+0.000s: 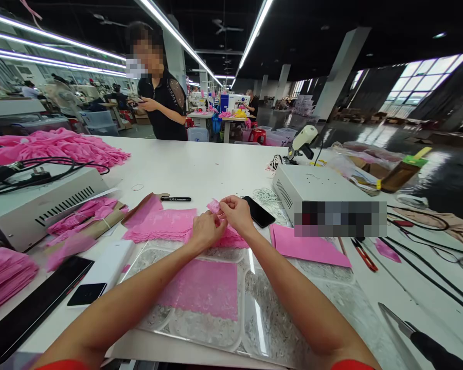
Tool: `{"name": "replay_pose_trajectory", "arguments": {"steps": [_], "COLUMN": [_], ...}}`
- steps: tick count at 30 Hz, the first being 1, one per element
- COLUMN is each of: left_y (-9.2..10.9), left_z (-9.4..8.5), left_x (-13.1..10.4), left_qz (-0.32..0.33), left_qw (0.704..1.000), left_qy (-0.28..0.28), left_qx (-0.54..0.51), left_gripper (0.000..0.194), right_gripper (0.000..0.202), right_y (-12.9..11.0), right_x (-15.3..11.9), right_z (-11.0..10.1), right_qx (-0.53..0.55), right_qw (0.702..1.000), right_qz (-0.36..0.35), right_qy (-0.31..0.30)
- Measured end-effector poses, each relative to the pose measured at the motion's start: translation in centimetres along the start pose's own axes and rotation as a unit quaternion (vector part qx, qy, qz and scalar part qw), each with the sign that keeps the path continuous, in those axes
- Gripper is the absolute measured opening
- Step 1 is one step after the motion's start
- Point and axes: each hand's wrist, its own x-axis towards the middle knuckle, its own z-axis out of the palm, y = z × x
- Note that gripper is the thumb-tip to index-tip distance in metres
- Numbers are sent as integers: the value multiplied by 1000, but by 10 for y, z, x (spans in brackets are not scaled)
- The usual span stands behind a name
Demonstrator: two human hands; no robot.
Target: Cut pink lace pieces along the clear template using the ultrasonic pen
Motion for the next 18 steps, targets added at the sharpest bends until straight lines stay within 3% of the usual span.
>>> {"name": "replay_pose_trajectory", "arguments": {"steps": [6, 11, 14, 18], "left_y": [21, 44, 51, 48], "left_z": [10, 18, 25, 35], "left_x": [13, 7, -16, -58], "left_qz": [34, 163, 299, 457], "left_qw": [999, 986, 954, 887], "left_qy": [35, 38, 0, -62], "left_qx": [5, 21, 24, 29], "left_gripper": [21, 20, 17, 14], "right_gripper": [21, 22, 20, 21], "right_y": [-28, -31, -13, 16], "right_x": [-3, -53, -111, -190], "right_z": [-47, -118, -158, -187], "right_qx": [17, -10, -56, -165], "right_qw": [988, 955, 943, 939], "right_qz": [-85, -130, -76, 85], "right_qy": [129, 267, 320, 289]}}
